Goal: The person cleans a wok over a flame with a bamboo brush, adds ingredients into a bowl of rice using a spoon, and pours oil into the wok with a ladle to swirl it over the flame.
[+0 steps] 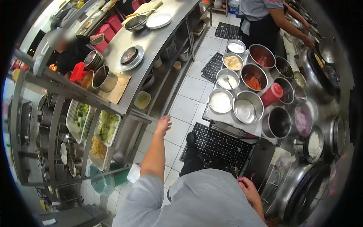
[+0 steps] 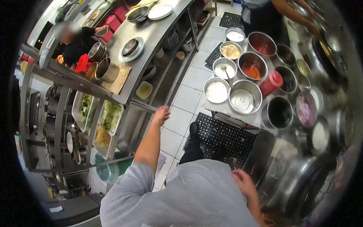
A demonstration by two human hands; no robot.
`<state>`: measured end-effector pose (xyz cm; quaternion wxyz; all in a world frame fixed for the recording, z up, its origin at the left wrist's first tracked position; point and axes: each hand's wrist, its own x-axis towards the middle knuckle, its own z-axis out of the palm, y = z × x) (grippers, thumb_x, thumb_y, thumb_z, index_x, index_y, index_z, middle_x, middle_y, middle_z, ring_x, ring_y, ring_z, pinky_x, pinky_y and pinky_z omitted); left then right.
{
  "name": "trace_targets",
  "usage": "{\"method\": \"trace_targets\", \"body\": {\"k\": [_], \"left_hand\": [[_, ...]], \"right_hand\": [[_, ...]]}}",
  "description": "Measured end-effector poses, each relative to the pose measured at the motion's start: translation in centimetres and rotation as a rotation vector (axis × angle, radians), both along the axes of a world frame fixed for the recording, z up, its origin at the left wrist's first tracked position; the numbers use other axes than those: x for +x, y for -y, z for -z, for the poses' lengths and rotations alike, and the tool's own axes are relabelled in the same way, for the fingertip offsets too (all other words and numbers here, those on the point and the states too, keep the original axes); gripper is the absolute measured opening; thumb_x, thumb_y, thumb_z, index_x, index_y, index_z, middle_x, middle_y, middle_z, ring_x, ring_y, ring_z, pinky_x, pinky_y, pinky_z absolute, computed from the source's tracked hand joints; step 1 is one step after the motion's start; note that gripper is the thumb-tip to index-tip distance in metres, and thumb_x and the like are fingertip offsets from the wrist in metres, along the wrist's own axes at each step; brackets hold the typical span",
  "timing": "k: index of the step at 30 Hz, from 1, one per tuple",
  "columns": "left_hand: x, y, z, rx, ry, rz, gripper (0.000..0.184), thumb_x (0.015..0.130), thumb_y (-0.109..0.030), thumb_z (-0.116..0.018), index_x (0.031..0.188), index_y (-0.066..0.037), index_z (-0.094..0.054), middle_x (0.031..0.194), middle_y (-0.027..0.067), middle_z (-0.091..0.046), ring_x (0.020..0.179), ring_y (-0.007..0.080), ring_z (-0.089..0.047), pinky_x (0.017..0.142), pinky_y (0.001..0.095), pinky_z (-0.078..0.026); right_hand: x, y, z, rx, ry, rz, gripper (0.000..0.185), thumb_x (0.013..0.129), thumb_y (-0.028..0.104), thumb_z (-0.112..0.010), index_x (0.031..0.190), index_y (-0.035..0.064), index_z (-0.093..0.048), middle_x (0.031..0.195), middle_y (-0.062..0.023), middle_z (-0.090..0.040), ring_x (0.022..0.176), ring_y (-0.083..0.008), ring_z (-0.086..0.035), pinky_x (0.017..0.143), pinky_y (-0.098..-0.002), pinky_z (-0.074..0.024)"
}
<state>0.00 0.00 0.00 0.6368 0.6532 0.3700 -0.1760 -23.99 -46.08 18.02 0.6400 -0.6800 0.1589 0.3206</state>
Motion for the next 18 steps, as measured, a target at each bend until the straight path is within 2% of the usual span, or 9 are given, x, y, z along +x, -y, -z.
{"method": "trace_targets", "body": {"k": [2,3,5,7,10,13,15,17,18], "left_hand": [[2.7,-1.3,-1.1,-0.015,0.137,-0.174,0.036,0.086,-0.028,-0.057,0.117,-0.011,-0.052,0.107,0.0053,-0.055,0.088,0.0235,-0.057,0.07,0.039,-0.048],[3.9,-2.9,2.9,-0.109,0.083,-0.211,0.037,0.087,-0.026,-0.056,0.12,-0.011,-0.049,0.108,0.0053,-0.054,0.09,0.0232,-0.056,0.07,0.0376,-0.047],[8.8,-5.0,0.9,-0.086,0.136,-0.305,0.037,0.09,-0.022,-0.05,0.124,-0.009,-0.047,0.121,0.0103,-0.05,0.096,0.0241,-0.057,0.072,0.037,-0.051],[13.0,-7.8,2.7,-0.19,0.229,-0.441,0.042,0.09,-0.023,-0.051,0.129,-0.009,-0.043,0.129,0.0131,-0.043,0.106,0.0275,-0.053,0.085,0.041,-0.049],[17.9,-11.7,5.8,-0.268,0.227,-0.584,0.048,0.091,-0.026,-0.051,0.134,-0.008,-0.038,0.135,0.0168,-0.036,0.116,0.0302,-0.048,0.095,0.0447,-0.043],[20.9,-15.3,10.9,-0.391,0.261,-0.744,0.042,0.095,-0.025,-0.044,0.135,-0.012,-0.038,0.137,0.0157,-0.035,0.116,0.0283,-0.048,0.094,0.0434,-0.044],[22.8,-16.9,14.3,-0.209,0.352,-0.677,0.061,0.096,-0.041,-0.038,0.143,-0.006,-0.023,0.145,0.0155,-0.029,0.131,0.032,-0.034,0.106,0.04,-0.033],[23.5,-24.1,26.0,0.415,0.351,-0.236,0.068,0.095,-0.051,-0.029,0.144,-0.006,-0.019,0.149,0.0129,-0.023,0.136,0.0322,-0.023,0.111,0.039,-0.024],[23.9,-24.2,26.4,0.403,0.338,-0.214,0.068,0.095,-0.051,-0.029,0.144,-0.006,-0.019,0.149,0.0129,-0.023,0.136,0.0322,-0.023,0.111,0.039,-0.024]], "right_hand": [[-1.0,0.5,-0.3,-0.122,0.06,-0.034,0.019,0.089,0.016,-0.059,0.102,0.0034,-0.059,0.088,-0.002,-0.059,0.083,-0.0086,-0.054,0.075,-0.0243,-0.0442],[0.5,-1.2,-3.1,-0.193,-0.031,-0.039,0.019,0.089,0.016,-0.059,0.102,0.0034,-0.059,0.088,-0.002,-0.059,0.083,-0.0086,-0.054,0.075,-0.0243,-0.0442],[2.7,-3.3,-3.5,-0.258,-0.117,-0.047,0.017,0.088,0.015,-0.059,0.099,0.0018,-0.059,0.086,-0.0018,-0.059,0.081,-0.0089,-0.054,0.072,-0.0246,-0.0446],[4.0,-4.9,-2.8,-0.286,-0.158,-0.066,0.017,0.09,0.015,-0.057,0.1,0.0016,-0.057,0.091,-0.002,-0.058,0.085,-0.0093,-0.053,0.077,-0.0244,-0.0437],[6.1,-8.4,-4.7,-0.206,-0.316,0.123,0.021,0.093,0.019,-0.053,0.107,0.0027,-0.056,0.099,-0.0026,-0.058,0.093,-0.0104,-0.052,0.084,-0.0254,-0.0414],[6.0,-9.9,-5.3,-0.282,-0.363,0.115,0.034,0.098,0.033,-0.044,0.108,0.0012,-0.053,0.09,0.0002,-0.055,0.082,-0.0064,-0.049,0.074,-0.0216,-0.0406],[4.9,-9.4,-4.6,-0.243,-0.55,0.138,0.033,0.097,0.03,-0.045,0.115,0.0039,-0.053,0.105,-0.0023,-0.057,0.101,-0.0131,-0.049,0.091,-0.026,-0.0371],[4.1,-9.6,-4.5,-0.223,-0.588,0.152,0.034,0.097,0.031,-0.044,0.114,0.0037,-0.054,0.105,-0.0021,-0.057,0.101,-0.013,-0.049,0.091,-0.0257,-0.037],[3.7,-9.9,-4.5,-0.194,-0.601,0.137,0.035,0.097,0.032,-0.044,0.114,0.0035,-0.054,0.104,-0.0019,-0.057,0.101,-0.0129,-0.05,0.091,-0.0253,-0.0368]]}}
